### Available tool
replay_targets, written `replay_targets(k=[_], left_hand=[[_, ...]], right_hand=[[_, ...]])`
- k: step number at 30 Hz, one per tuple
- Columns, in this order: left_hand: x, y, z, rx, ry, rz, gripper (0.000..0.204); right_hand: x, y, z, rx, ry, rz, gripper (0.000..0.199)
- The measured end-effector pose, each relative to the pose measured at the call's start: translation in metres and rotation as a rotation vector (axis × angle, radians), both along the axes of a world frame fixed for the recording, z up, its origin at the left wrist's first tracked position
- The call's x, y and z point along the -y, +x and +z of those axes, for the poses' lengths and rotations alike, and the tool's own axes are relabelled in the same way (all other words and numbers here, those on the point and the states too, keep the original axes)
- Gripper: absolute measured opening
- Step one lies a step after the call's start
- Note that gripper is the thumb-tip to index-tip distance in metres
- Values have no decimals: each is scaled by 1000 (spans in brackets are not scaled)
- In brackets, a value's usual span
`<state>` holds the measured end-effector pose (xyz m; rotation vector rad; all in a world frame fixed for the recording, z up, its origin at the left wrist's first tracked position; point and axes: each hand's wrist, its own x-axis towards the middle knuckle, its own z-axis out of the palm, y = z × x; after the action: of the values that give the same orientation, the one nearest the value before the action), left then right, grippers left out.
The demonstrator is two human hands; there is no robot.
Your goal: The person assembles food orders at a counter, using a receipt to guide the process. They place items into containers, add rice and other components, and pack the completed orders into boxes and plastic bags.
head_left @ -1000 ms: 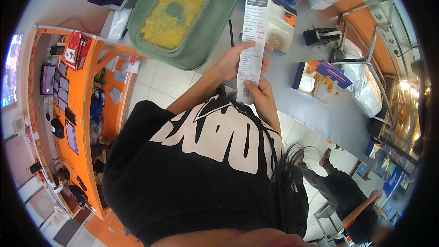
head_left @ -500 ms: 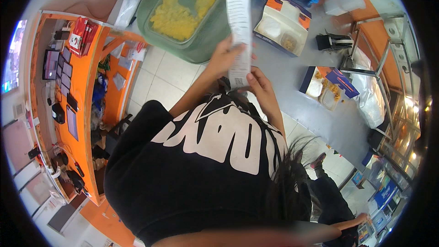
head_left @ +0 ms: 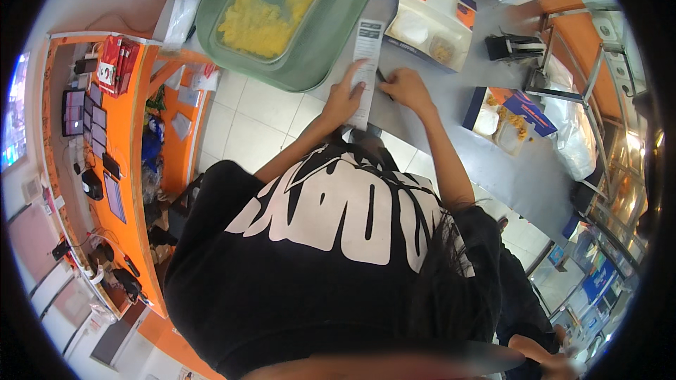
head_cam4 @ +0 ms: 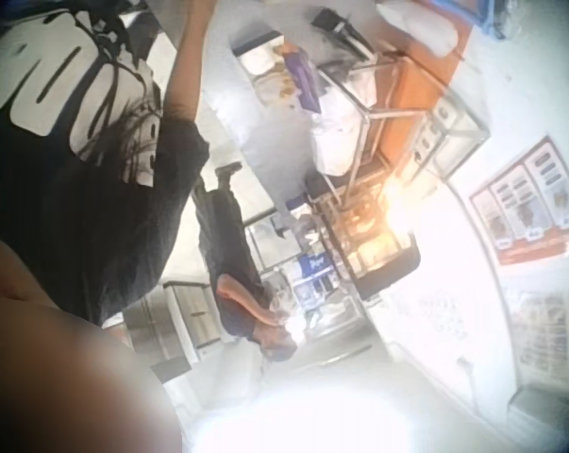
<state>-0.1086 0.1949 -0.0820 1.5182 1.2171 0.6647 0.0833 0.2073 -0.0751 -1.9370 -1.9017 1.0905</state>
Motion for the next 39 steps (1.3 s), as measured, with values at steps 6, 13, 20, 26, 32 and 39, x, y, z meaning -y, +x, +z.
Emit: replay_targets(k=[6, 13, 20, 26, 32, 39], left_hand=[[-36, -10, 1, -332, -7, -341, 60], [-37, -16, 14, -138, -380, -311, 58], [-38, -10, 15, -534, 75, -272, 69], [-35, -9, 10, -554, 312, -362, 83], [-43, -9, 10, -484, 228, -473, 89], [-44, -8, 9, -497, 235, -478, 92]], right_hand=[[73, 19, 24, -561, -144, -533, 16], [41, -41, -5, -1052, 245, -759, 12], [3, -54, -28, -650, 310, -609, 28], [10, -50, -24, -735, 170, -791, 32], [4, -44, -35, -554, 353, -512, 30], [0, -40, -44, -461, 439, -470, 28]])
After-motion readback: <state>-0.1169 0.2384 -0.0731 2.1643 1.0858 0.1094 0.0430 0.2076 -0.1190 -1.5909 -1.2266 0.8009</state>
